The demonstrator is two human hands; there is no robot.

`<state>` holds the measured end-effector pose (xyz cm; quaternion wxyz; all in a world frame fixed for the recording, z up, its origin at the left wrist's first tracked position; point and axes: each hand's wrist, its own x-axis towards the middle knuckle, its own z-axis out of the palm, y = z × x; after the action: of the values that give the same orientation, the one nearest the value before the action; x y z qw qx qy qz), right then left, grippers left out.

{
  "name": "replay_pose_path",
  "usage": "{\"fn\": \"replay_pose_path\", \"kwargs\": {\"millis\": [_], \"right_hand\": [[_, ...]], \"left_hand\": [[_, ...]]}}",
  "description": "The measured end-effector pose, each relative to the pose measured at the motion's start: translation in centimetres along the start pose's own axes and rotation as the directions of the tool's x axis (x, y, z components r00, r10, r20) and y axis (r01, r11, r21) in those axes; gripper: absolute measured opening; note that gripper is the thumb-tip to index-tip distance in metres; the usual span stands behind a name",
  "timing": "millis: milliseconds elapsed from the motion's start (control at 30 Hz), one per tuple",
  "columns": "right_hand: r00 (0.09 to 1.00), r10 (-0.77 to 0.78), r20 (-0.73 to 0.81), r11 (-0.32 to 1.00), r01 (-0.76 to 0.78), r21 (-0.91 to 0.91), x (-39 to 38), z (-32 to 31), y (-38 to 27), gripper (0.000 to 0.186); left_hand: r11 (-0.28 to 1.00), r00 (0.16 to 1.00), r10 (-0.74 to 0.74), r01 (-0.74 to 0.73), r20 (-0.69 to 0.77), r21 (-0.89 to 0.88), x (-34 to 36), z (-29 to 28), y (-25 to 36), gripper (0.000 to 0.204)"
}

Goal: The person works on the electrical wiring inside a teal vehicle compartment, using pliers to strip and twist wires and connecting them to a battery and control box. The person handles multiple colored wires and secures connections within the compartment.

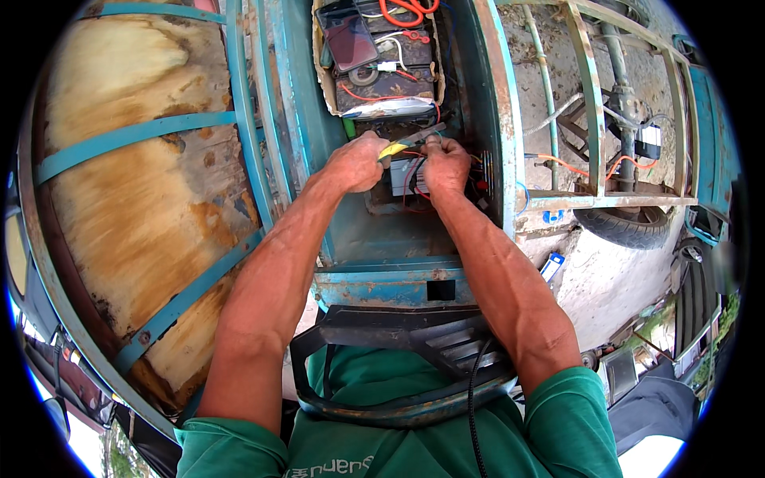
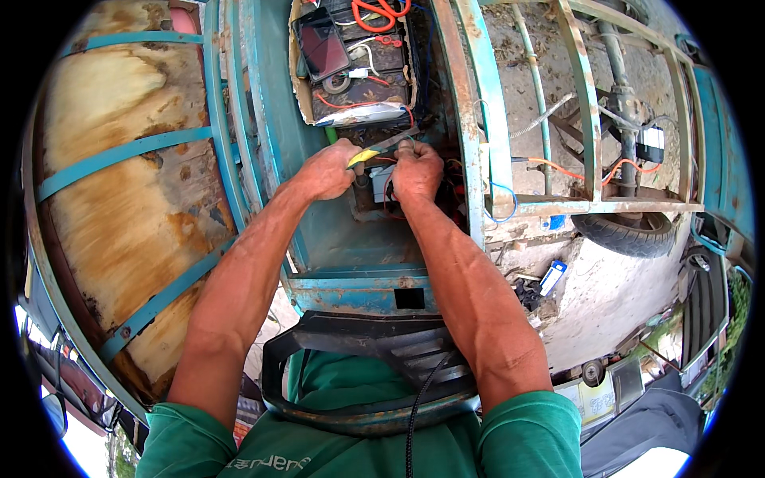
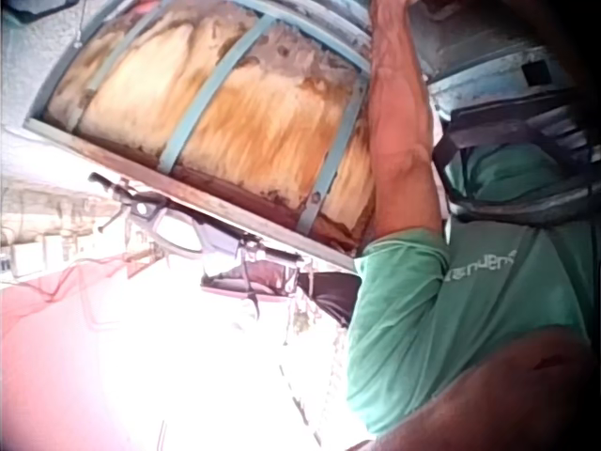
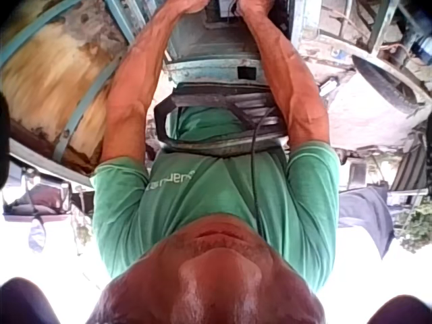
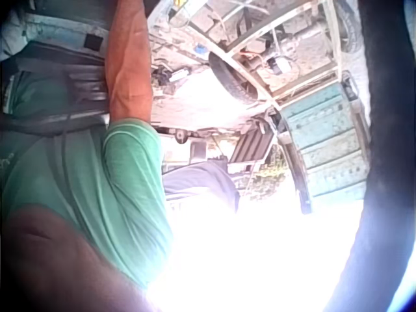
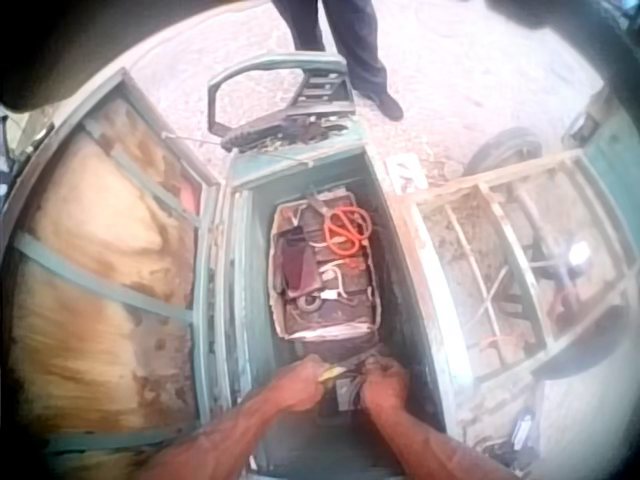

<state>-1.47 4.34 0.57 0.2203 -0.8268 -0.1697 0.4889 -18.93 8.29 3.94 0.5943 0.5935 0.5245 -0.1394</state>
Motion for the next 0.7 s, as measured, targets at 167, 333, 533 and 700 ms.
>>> {"fn": "replay_pose_path", "kwargs": {"millis": [167,333,533,700], "right_hand": [[0.999,0.029,0.027,0.990,-0.025,-0.139,0.4,-0.2,-0.1,0.023],[0.998,0.062,0.026,0.979,-0.056,-0.198,0.5,-0.3,-0.5,0.025],[0.995,0.102,0.016,0.989,-0.100,-0.108,1.1,-0.1,-0.1,0.022],[0.993,0.118,0.021,0.993,-0.118,-0.008,1.0,0.0,0.0,0.019]], "left_hand": [[0.998,0.998,-0.033,0.035,-0.048,0.047,0.1,0.3,0.2,0.019],[0.998,0.996,-0.065,0.065,-0.066,0.004,0.0,0.6,0.5,0.019],[0.970,0.984,-0.151,0.165,0.092,-0.176,0.7,-0.1,0.5,0.016],[0.846,0.925,-0.247,0.351,0.288,-0.402,1.2,-0.1,0.1,0.012]]}}
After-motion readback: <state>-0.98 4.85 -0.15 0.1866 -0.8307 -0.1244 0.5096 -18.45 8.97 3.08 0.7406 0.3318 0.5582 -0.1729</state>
